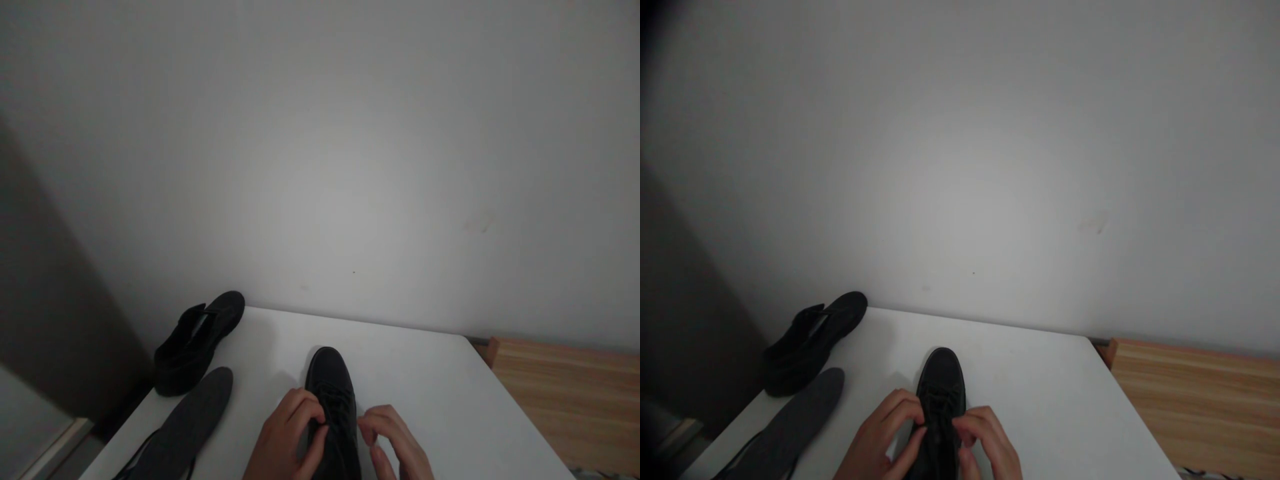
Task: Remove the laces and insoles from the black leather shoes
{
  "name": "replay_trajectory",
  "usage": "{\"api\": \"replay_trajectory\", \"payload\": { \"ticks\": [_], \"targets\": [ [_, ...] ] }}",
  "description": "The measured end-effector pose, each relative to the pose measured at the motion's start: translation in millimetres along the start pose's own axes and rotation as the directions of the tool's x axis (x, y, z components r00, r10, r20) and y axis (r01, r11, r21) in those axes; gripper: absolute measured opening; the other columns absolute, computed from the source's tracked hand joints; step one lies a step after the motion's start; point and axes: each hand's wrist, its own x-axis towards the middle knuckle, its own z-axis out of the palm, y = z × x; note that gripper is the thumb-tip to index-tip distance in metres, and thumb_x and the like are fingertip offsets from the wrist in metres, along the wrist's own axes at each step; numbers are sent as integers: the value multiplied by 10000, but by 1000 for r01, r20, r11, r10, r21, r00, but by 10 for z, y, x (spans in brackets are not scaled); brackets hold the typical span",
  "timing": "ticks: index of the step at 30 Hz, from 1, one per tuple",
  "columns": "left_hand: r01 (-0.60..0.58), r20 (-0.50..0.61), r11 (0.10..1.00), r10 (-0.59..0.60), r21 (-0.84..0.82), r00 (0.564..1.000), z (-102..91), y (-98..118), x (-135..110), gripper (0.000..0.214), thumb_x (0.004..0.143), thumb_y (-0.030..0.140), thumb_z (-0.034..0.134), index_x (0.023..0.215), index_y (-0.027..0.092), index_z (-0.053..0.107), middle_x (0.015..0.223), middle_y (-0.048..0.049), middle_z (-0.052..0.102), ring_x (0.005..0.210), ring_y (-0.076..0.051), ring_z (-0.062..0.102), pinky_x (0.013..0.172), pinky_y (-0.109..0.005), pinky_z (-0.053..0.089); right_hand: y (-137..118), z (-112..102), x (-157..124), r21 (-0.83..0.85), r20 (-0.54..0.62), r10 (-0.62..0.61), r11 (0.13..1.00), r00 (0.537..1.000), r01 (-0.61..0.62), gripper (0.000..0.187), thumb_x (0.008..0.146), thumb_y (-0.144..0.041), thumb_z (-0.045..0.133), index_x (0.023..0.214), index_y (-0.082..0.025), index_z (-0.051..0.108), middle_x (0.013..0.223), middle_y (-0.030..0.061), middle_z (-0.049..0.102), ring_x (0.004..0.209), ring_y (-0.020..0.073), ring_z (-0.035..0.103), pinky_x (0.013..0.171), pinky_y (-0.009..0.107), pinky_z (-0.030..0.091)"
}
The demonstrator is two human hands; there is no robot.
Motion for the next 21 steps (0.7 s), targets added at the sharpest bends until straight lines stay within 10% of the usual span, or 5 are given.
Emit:
{"api": "replay_trajectory", "payload": {
  "ticks": [5, 12, 21],
  "targets": [
    [-20, -67, 999, 17, -47, 998, 46, -58, -51, 223, 836, 34, 493, 935, 229, 535, 886, -30, 650, 822, -179, 663, 716, -266, 546, 35, 195, 40, -144, 101, 32, 989, 994, -17, 411, 808, -40, 604, 1153, -265, 617, 1071, 76, 571, 921, 204, 640, 784, 274, 564],
    [70, -41, 982, -78, -178, 996, -10, -7, -106, 194, 866, 63, 492, 933, 242, 530, 854, -4, 611, 798, -164, 633, 734, -243, 505, 15, 339, 59, -66, 46, 136, 989, 990, -132, 220, 797, -58, 525, 916, -241, 544, 1121, 67, 488, 958, 194, 595, 825, 277, 497],
    [139, -54, 832, -198, -536, 979, -273, -43, -20, 252, 995, 378, 479, 825, 214, 566, 782, -2, 532, 757, -168, 544, 711, -258, 427, -17, -218, 182, 414, 220, 125, 886, 968, -208, 226, 976, -459, 498, 883, -258, 543, 1061, 69, 518, 952, 235, 526, 833, 337, 435]
  ]
}}
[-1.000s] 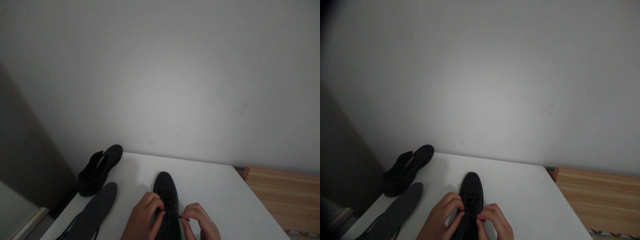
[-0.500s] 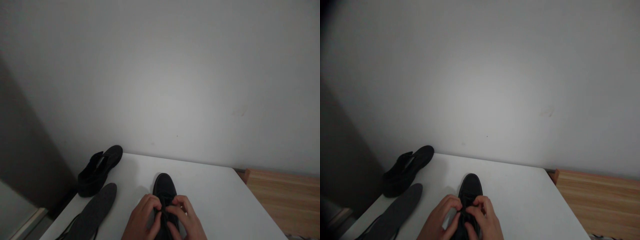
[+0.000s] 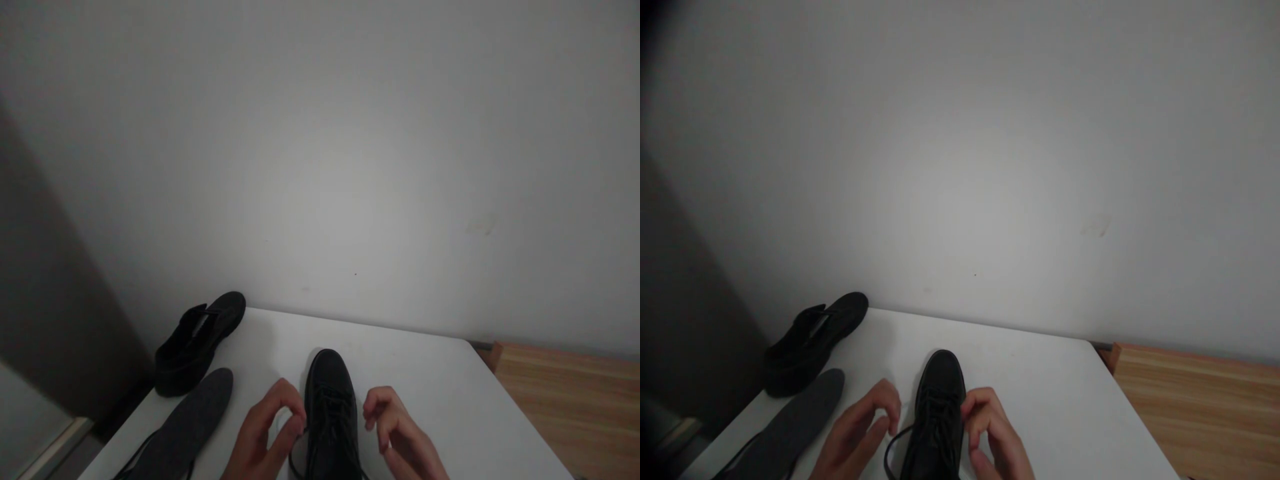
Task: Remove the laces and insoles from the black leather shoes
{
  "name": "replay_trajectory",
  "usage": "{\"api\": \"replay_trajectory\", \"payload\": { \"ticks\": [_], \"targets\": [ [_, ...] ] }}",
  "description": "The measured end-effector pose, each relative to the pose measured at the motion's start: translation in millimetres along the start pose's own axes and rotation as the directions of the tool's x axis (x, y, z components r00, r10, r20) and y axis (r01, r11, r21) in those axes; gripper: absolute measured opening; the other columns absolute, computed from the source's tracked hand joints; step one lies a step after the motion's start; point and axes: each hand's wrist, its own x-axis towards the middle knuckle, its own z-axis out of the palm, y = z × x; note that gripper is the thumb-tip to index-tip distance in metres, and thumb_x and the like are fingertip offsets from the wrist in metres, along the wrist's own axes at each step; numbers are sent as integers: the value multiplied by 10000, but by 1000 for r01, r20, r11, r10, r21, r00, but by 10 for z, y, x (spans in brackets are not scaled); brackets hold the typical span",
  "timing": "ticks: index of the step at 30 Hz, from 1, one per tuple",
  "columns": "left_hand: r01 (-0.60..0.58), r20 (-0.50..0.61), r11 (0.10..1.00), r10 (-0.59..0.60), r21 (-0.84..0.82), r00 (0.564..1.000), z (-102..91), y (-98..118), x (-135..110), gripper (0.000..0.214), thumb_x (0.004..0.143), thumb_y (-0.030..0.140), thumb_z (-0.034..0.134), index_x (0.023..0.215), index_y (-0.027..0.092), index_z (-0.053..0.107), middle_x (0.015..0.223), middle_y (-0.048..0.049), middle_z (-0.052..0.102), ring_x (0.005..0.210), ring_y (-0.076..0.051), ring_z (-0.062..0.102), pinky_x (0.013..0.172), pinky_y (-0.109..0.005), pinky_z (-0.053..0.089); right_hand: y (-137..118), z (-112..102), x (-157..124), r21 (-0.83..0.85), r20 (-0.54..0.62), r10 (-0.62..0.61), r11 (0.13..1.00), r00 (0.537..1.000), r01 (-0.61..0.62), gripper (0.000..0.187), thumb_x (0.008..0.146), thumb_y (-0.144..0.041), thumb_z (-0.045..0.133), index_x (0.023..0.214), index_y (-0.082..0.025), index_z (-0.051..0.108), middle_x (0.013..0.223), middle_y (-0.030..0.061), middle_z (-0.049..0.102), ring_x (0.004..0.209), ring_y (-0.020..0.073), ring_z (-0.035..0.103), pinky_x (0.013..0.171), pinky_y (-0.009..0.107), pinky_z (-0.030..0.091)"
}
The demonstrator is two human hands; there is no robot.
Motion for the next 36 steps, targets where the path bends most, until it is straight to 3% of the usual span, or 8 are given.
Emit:
{"api": "replay_trajectory", "payload": {
  "ticks": [4, 8, 12, 18, 25, 36],
  "targets": [
    [38, -40, 998, -36, 47, 999, -8, 32, 313, 266, 987, 350, 487, 781, 198, 559, 759, -7, 549, 748, -172, 545, 713, -268, 417, -39, -170, 210, 144, -92, -4, 989, 996, 17, 320, 980, -523, 473, 871, -250, 598, 917, 47, 539, 866, 218, 502, 788, 323, 404],
    [114, 42, 989, -119, 95, 992, 112, -133, 479, 252, 930, 309, 519, 713, 185, 555, 697, -9, 558, 706, -180, 551, 686, -279, 414, 187, -147, 397, 93, -74, 107, 991, 991, -100, 274, 933, -441, 627, 774, -223, 581, 759, -2, 500, 731, 172, 466, 682, 286, 367],
    [126, 93, 989, -133, 74, 987, 172, -334, 410, 215, 893, 297, 559, 714, 178, 569, 697, -8, 554, 698, -175, 548, 676, -274, 414, 364, -16, 361, -1, -4, 155, 988, 988, -155, 284, 896, -477, 676, 812, -208, 636, 775, 2, 527, 724, 166, 498, 683, 291, 386],
    [127, 149, 992, -129, 24, 980, 146, -378, 318, 174, 885, 305, 606, 768, 176, 595, 751, -9, 556, 723, -167, 543, 686, -262, 418, 320, 73, 273, -77, 1, 144, 987, 990, -143, 317, 843, -527, 723, 866, -215, 670, 807, 12, 558, 754, 180, 539, 697, 299, 418],
    [127, 153, 992, -129, 28, 980, 157, -450, 292, 123, 880, 271, 620, 800, 189, 572, 768, 6, 535, 728, -159, 534, 694, -257, 423, 325, 142, 274, -132, -36, 106, 985, 994, -110, 185, 925, -358, 654, 808, -218, 627, 800, 17, 570, 780, 185, 565, 704, 295, 420],
    [117, 161, 992, -122, 41, 979, 154, -405, 298, 99, 871, 258, 625, 817, 194, 572, 772, 11, 521, 730, -161, 527, 693, -262, 422, 313, 215, 250, -212, -74, 85, 972, 994, -99, 109, 888, -172, 599, 794, -219, 572, 774, 7, 539, 729, 169, 527, 656, 278, 410]
  ]
}}
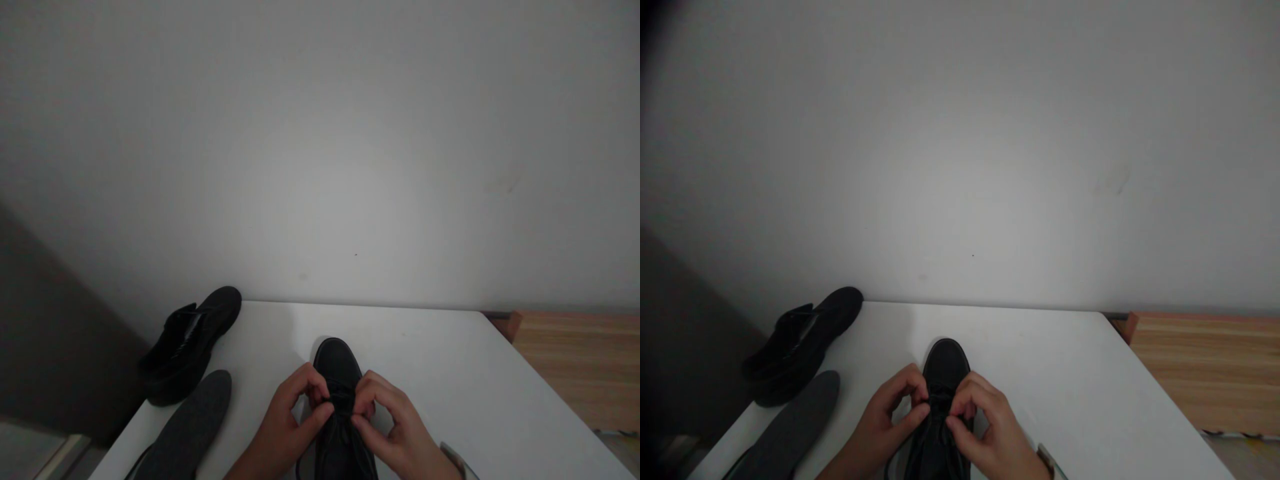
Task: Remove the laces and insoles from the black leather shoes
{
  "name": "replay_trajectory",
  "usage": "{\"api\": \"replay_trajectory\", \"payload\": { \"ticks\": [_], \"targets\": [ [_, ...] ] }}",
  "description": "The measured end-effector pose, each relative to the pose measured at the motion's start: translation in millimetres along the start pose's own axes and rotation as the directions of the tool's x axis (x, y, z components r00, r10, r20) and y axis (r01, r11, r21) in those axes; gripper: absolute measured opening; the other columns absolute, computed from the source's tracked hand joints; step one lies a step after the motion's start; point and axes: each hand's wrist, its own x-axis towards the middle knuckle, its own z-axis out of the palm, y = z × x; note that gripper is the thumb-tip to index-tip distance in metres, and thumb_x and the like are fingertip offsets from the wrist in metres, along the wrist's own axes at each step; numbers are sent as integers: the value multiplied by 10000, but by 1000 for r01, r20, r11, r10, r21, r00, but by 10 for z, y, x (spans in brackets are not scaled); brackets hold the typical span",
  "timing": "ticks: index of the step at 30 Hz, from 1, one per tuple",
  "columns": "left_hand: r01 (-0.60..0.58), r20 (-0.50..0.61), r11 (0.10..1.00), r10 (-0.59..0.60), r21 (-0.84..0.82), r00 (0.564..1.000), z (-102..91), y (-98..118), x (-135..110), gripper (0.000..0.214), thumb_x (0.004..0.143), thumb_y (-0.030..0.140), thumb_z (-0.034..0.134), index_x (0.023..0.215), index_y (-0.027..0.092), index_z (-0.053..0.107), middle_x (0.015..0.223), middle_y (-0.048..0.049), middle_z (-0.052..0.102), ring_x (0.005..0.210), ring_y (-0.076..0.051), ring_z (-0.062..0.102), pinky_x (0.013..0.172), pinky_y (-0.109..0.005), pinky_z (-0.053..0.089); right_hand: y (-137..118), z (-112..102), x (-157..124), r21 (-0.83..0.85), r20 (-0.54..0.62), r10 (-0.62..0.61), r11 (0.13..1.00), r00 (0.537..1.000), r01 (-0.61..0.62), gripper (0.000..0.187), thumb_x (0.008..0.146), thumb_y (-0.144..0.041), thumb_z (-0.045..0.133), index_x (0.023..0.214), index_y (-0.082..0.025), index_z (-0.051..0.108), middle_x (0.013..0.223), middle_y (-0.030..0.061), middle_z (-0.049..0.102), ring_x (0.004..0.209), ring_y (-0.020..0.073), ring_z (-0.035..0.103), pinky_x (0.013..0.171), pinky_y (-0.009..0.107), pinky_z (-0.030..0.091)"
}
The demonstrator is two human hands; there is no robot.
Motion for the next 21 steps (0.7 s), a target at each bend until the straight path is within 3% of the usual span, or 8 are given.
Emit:
{"api": "replay_trajectory", "payload": {
  "ticks": [5, 12, 17, 21],
  "targets": [
    [-8, -3, 1000, 8, -9, 1000, 4, 21, 10, 111, 869, 266, 631, 808, 191, 576, 768, 12, 521, 725, -157, 524, 689, -259, 419, 65, 51, -22, -34, -37, -21, 999, 999, 19, 135, 876, -141, 572, 786, -224, 517, 761, -5, 521, 701, 158, 507, 635, 266, 402],
    [1, 1, 1000, -1, -5, 1000, 8, 10, 2, 111, 870, 261, 631, 806, 189, 576, 770, 11, 526, 730, -157, 528, 694, -259, 415, 108, 90, -64, 0, -139, 87, 996, 986, -88, 164, 984, -280, 494, 830, -227, 515, 761, 2, 550, 704, 166, 527, 644, 268, 432],
    [7, 4, 1000, -7, -8, 1000, 2, 1, -11, 120, 872, 276, 635, 811, 190, 577, 774, 10, 526, 735, -160, 525, 699, -262, 419, 3, 30, -51, 3, -71, 24, 1000, 997, -24, 213, 1011, -364, 463, 885, -218, 554, 787, 17, 539, 729, 180, 526, 668, 291, 431],
    [0, 3, 1000, 0, -11, 1000, 3, 10, -5, 133, 881, 293, 637, 815, 192, 580, 778, 10, 523, 738, -161, 523, 697, -261, 417, -40, -4, -33, 21, -12, -51, 998, 999, 52, 199, 952, -426, 581, 935, -228, 583, 832, 26, 540, 763, 194, 519, 681, 306, 425]
  ]
}}
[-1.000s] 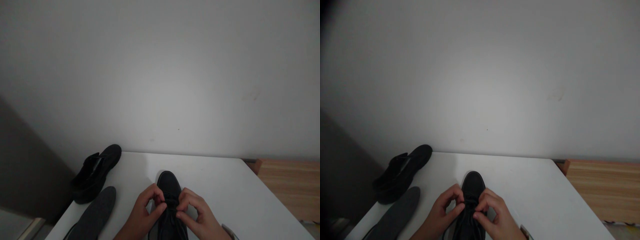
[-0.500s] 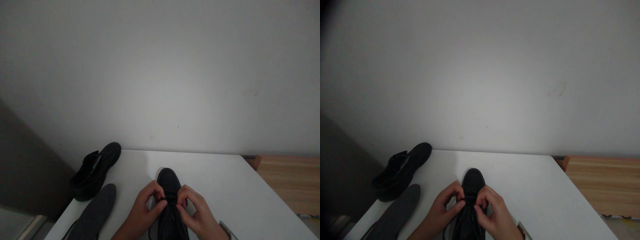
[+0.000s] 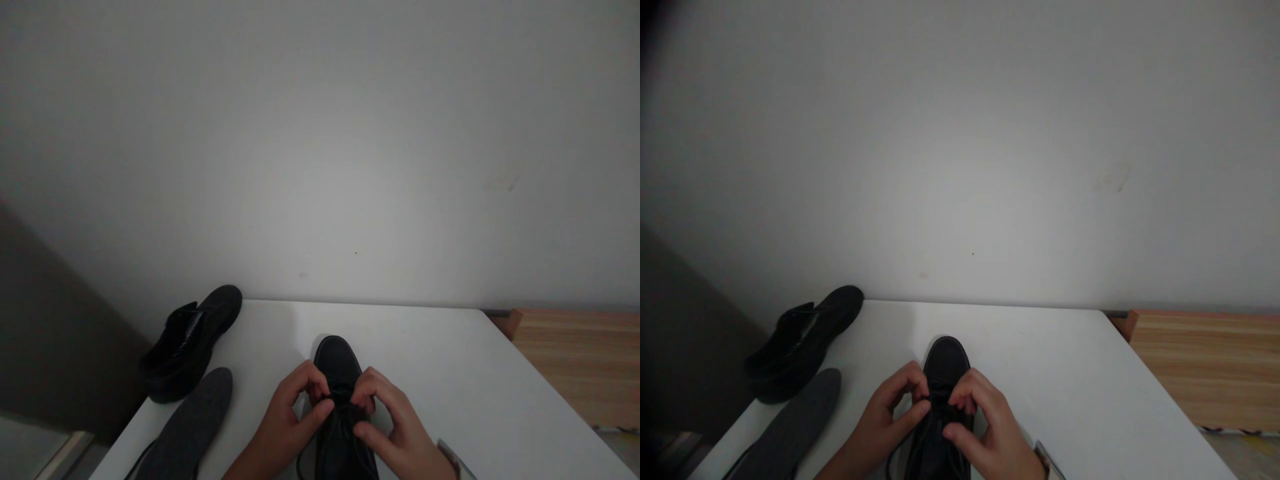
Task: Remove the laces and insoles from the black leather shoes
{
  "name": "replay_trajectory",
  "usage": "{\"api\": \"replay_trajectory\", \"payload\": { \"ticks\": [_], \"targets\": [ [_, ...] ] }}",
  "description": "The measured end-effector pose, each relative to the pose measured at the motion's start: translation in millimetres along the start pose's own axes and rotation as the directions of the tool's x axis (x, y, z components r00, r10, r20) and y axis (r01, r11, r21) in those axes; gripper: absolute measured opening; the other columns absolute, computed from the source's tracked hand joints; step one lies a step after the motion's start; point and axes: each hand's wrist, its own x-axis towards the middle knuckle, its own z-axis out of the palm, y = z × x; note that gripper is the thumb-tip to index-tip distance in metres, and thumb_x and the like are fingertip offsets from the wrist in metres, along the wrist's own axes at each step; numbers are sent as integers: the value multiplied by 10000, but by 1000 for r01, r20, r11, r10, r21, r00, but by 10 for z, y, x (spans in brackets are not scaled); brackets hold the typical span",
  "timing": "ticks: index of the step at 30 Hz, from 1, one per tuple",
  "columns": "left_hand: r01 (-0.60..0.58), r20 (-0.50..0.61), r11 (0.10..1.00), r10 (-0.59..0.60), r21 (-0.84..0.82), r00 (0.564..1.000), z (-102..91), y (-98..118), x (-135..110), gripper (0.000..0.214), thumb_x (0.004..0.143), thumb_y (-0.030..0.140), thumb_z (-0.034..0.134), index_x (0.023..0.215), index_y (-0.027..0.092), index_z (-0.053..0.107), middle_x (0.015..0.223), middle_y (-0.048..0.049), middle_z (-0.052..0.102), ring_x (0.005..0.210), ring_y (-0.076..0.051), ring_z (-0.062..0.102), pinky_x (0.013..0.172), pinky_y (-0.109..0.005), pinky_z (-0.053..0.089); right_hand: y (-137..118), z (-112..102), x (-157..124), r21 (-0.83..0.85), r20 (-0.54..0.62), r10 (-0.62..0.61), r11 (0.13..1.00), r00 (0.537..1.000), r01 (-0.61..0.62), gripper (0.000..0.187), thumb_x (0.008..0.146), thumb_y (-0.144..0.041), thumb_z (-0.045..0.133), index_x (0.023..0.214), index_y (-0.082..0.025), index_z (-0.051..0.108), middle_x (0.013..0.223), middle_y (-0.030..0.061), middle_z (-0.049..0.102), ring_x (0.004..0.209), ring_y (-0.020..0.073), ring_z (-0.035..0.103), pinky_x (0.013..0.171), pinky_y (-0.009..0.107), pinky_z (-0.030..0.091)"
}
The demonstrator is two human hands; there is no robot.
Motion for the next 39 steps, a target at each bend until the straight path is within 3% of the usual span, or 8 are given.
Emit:
{"api": "replay_trajectory", "payload": {
  "ticks": [8, 18, 32, 39],
  "targets": [
    [7, -1, 1000, -7, 3, 1000, 4, -13, 2, 80, 865, 234, 631, 819, 193, 581, 783, 11, 522, 741, -162, 524, 699, -262, 416, -3, -8, 21, 3, 56, 41, 999, 998, -41, 135, 955, -302, 588, 843, -234, 555, 855, 29, 535, 798, 192, 517, 702, 303, 423],
    [-11, -1, 1000, 11, 11, 1000, 3, -12, 1, 120, 880, 266, 633, 801, 192, 580, 771, 8, 528, 728, -159, 530, 685, -259, 420, 114, 59, -78, 28, -34, 153, 988, 988, -152, 181, 1019, -318, 465, 868, -231, 511, 842, 30, 582, 790, 182, 556, 705, 290, 446],
    [-12, 5, 1000, 12, 3, 1000, -1, 21, 9, 96, 871, 233, 624, 803, 191, 571, 770, 11, 518, 727, -159, 519, 684, -259, 408, 82, 53, -58, -41, 5, 211, 977, 978, -210, 197, 957, -340, 554, 805, -222, 513, 695, -35, 442, 645, 149, 444, 595, 264, 366],
    [-3, 16, 1000, 3, -2, 1000, 2, 12, 2, 90, 879, 236, 619, 815, 191, 575, 782, 9, 517, 737, -160, 522, 695, -263, 410, 41, -10, -94, 34, 41, 182, 982, 982, -184, 86, 974, -277, 500, 1027, -233, 551, 846, 11, 502, 779, 184, 513, 718, 301, 434]
  ]
}}
